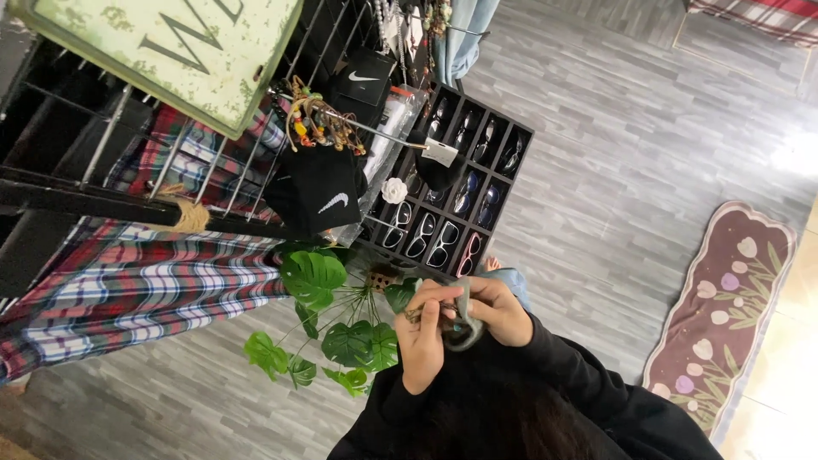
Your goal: The person is cleaning jewelry items like necklaces and bracelets by wiping them with a cloth and then hanging them back on a wire display rack.
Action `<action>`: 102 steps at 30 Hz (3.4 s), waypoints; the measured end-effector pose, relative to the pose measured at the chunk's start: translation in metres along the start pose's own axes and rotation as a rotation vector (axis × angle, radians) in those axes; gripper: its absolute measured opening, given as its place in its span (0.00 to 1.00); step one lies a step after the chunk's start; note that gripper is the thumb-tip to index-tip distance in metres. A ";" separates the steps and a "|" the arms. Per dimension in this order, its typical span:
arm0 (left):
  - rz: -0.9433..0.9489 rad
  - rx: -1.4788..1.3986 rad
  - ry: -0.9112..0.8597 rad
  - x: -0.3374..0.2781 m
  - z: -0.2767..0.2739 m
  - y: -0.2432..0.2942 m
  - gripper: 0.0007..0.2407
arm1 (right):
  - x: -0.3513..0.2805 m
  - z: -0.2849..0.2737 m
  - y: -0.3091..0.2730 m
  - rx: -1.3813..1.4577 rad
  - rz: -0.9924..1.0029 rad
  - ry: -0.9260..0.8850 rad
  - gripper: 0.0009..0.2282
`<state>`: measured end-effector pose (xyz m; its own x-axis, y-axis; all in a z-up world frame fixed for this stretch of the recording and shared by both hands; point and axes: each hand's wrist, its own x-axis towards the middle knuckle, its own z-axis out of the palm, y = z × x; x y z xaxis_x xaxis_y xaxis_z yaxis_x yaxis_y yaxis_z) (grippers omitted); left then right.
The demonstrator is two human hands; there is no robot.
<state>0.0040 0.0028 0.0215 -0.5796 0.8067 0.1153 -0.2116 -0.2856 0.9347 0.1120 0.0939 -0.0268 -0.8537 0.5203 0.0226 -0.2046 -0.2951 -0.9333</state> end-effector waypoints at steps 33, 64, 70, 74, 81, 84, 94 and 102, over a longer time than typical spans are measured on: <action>-0.138 -0.370 0.106 0.036 0.066 -0.043 0.10 | -0.007 -0.096 -0.037 -0.399 -0.032 0.348 0.08; -0.051 -0.283 0.153 0.060 0.161 -0.085 0.15 | 0.013 -0.170 -0.008 0.228 0.097 0.300 0.13; 0.109 -0.222 0.249 0.074 0.134 -0.074 0.12 | 0.025 -0.152 -0.048 0.509 0.298 0.180 0.35; 0.127 -0.271 0.224 0.071 0.127 -0.087 0.11 | 0.025 -0.150 -0.032 0.298 0.189 0.156 0.11; -0.013 -0.114 -0.010 0.065 0.148 -0.087 0.13 | 0.025 -0.160 -0.006 0.037 0.058 0.396 0.11; -0.049 -0.143 -0.073 0.070 0.154 -0.075 0.16 | 0.030 -0.160 -0.019 -0.094 -0.082 0.409 0.18; 0.099 0.323 0.107 0.082 0.093 -0.059 0.08 | 0.026 -0.211 -0.007 -0.228 0.015 0.302 0.04; 0.414 1.028 -0.047 0.126 0.054 0.055 0.06 | 0.032 -0.231 0.000 0.050 0.280 0.296 0.09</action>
<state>-0.0378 0.1165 0.1059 -0.4198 0.7732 0.4754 0.7577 0.0102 0.6526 0.1951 0.2959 -0.1091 -0.7062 0.6208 -0.3406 -0.0133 -0.4925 -0.8702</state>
